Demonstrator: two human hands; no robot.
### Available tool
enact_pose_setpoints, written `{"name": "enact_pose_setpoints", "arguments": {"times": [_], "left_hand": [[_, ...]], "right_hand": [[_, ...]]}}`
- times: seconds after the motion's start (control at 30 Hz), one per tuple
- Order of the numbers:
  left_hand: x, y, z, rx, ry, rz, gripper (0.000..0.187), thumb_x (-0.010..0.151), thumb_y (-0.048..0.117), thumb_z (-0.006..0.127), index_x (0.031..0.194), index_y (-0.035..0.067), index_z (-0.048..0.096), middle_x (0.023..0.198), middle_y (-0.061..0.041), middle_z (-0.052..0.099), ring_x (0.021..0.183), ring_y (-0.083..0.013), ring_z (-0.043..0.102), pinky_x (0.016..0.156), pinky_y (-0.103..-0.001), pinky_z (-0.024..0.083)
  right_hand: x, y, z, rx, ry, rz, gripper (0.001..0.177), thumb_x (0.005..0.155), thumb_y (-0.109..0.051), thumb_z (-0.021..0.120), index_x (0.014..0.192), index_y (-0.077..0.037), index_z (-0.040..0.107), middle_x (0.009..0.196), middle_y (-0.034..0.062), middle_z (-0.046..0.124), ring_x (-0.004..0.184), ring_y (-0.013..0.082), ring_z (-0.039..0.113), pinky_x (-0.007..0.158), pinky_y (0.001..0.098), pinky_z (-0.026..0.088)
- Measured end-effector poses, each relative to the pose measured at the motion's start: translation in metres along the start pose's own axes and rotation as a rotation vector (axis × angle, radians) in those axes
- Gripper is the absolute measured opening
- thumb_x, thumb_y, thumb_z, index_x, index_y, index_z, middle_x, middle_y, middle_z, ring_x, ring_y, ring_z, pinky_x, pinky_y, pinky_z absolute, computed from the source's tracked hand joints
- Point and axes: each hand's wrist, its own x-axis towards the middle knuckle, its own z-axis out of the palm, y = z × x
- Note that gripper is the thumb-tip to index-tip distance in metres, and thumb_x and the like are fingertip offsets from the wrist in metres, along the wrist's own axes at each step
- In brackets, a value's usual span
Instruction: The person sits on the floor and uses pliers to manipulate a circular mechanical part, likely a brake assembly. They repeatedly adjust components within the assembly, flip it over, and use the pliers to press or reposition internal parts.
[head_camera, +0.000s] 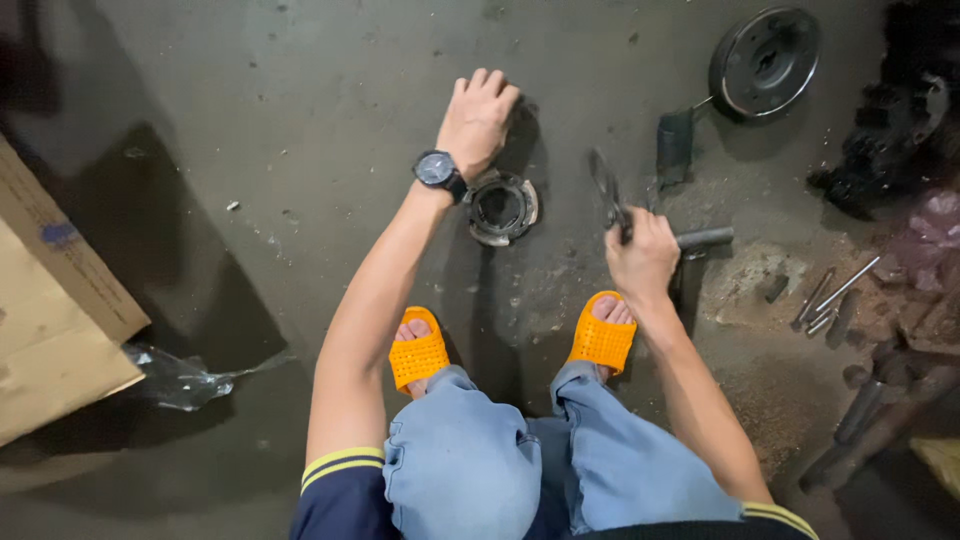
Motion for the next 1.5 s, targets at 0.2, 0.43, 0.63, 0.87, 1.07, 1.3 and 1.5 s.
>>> {"name": "enact_pose_setpoints", "arguments": {"times": [0.2,0.43,0.63,0.87,1.07,1.3,1.5], "left_hand": [[0.011,0.012,0.013,0.134,-0.036,0.007,0.008,0.077,0.010,0.064,0.084,0.009,0.060,0.090,-0.012,0.054,0.084,-0.0318,0.048,0.069,-0.044,0.039],[-0.021,0.033,-0.003,-0.557,0.060,-0.250,0.024,0.082,0.007,0.059,0.105,0.006,0.054,0.105,-0.014,0.064,0.095,-0.0378,0.056,0.076,-0.047,0.042],[-0.092,0.049,-0.055,-1.069,0.403,-0.654,0.011,0.084,0.012,0.076,0.095,0.017,0.077,0.086,-0.006,0.076,0.084,-0.0114,0.069,0.070,-0.026,0.054],[-0.139,0.075,-0.044,-1.252,0.574,-0.825,0.013,0.083,0.009,0.077,0.095,0.011,0.077,0.084,-0.005,0.076,0.080,-0.0027,0.061,0.071,-0.022,0.053],[-0.144,0.084,-0.039,-1.237,0.639,-0.759,0.009,0.080,0.009,0.079,0.088,0.012,0.077,0.075,0.002,0.072,0.072,0.0001,0.059,0.064,-0.018,0.052],[-0.144,0.097,-0.061,-1.021,0.638,-0.587,0.013,0.078,0.003,0.077,0.085,0.014,0.074,0.076,-0.001,0.068,0.068,-0.0084,0.064,0.064,-0.023,0.053],[-0.149,0.096,-0.056,-0.822,0.669,-0.434,0.009,0.078,0.002,0.072,0.083,0.009,0.070,0.078,-0.004,0.064,0.071,-0.0173,0.063,0.063,-0.026,0.054]], "right_hand": [[0.019,-0.010,-0.121,0.542,0.041,0.228,0.007,0.093,-0.001,0.062,0.099,-0.002,0.063,0.093,0.0099,0.062,0.081,0.0195,0.059,0.072,0.0319,0.052],[0.027,-0.034,-0.126,0.858,-0.593,0.941,0.015,0.100,-0.010,0.053,0.114,-0.003,0.057,0.089,0.0101,0.062,0.071,0.0173,0.058,0.066,0.0271,0.053],[-0.010,-0.029,-0.045,1.534,-0.148,0.364,0.021,0.101,-0.015,0.053,0.121,-0.008,0.048,0.088,0.0177,0.061,0.070,0.0241,0.061,0.058,0.0323,0.054],[0.017,-0.082,-0.002,1.248,-0.416,0.318,0.035,0.106,-0.033,0.045,0.111,-0.004,0.063,0.063,0.0137,0.058,0.039,0.0131,0.049,0.027,0.0252,0.036],[-0.002,-0.118,0.019,0.743,-0.340,-0.123,0.042,0.108,-0.031,0.046,0.084,-0.003,0.066,0.063,0.0196,0.061,0.060,0.0282,0.063,0.053,0.0405,0.048],[-0.012,-0.112,0.031,0.624,-0.312,-0.152,0.042,0.107,-0.034,0.047,0.083,-0.006,0.064,0.065,0.0206,0.061,0.065,0.0412,0.062,0.058,0.0457,0.048],[-0.013,-0.128,0.012,0.527,-0.270,-0.210,0.049,0.109,-0.031,0.043,0.074,0.001,0.056,0.059,0.0246,0.057,0.059,0.0455,0.061,0.054,0.0494,0.045]]}}
